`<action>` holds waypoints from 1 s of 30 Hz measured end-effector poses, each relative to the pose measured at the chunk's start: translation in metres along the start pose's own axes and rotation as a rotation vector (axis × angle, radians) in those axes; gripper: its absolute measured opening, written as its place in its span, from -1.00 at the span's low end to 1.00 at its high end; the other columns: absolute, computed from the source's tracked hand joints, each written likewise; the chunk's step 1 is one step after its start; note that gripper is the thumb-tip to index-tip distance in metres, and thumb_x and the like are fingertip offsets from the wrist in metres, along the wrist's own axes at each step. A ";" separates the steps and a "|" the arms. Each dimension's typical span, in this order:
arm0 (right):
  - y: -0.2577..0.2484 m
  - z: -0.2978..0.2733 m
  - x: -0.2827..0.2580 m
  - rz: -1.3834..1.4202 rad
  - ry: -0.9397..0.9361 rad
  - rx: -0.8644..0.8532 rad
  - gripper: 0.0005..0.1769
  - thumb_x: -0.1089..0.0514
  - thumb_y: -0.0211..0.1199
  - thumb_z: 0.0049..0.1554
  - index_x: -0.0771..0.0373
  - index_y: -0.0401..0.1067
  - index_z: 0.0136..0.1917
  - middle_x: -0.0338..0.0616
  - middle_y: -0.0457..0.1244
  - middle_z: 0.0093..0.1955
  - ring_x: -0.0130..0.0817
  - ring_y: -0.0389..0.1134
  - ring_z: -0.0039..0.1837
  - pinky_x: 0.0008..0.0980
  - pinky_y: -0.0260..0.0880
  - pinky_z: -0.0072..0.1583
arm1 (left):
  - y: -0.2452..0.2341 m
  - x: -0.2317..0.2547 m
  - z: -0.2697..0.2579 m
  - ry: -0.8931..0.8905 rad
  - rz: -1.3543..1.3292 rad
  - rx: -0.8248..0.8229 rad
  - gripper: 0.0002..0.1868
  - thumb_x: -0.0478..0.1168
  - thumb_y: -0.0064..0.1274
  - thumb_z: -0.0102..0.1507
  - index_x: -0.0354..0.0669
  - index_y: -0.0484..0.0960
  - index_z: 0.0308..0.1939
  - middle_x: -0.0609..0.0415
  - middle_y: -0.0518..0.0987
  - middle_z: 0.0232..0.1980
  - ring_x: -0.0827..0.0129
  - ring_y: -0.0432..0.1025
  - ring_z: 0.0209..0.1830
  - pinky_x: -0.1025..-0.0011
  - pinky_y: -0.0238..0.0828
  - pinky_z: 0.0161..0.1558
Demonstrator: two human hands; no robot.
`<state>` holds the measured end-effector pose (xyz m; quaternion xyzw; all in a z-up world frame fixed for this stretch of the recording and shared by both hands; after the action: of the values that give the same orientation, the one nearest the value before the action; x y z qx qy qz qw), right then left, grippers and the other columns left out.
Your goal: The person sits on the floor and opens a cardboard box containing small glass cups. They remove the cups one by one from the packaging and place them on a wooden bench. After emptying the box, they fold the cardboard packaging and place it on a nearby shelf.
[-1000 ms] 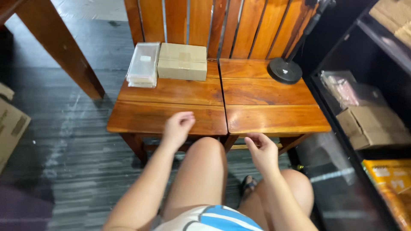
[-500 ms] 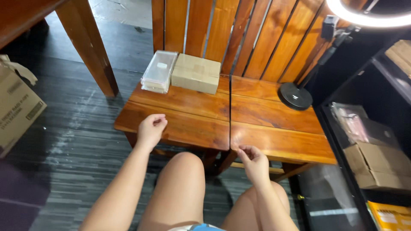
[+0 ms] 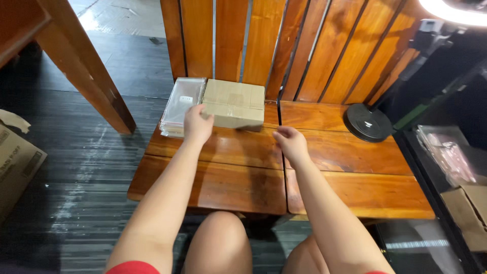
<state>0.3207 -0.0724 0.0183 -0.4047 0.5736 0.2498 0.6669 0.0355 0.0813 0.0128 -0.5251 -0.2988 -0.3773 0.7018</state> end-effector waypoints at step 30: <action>0.002 -0.013 -0.002 -0.523 0.235 0.057 -0.36 -0.25 0.36 0.14 0.04 0.47 0.40 -0.06 0.41 0.23 -0.09 0.37 0.38 -0.09 0.41 0.33 | 0.000 0.082 -0.083 -0.257 0.053 -0.251 -0.28 -0.10 0.29 0.14 -0.36 0.50 0.33 -0.19 0.44 0.18 -0.11 0.39 0.29 0.04 0.47 0.23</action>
<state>0.3109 -0.0817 0.0195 -0.5464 0.5298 0.0044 0.6486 0.0814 -0.0166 0.0572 -0.6601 -0.3226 -0.3227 0.5967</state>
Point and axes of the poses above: each hand's wrist, its own z-axis towards the middle knuckle, its own y-axis out of the palm, x = y × z, the point moved 2 cm from there along z, towards the middle knuckle
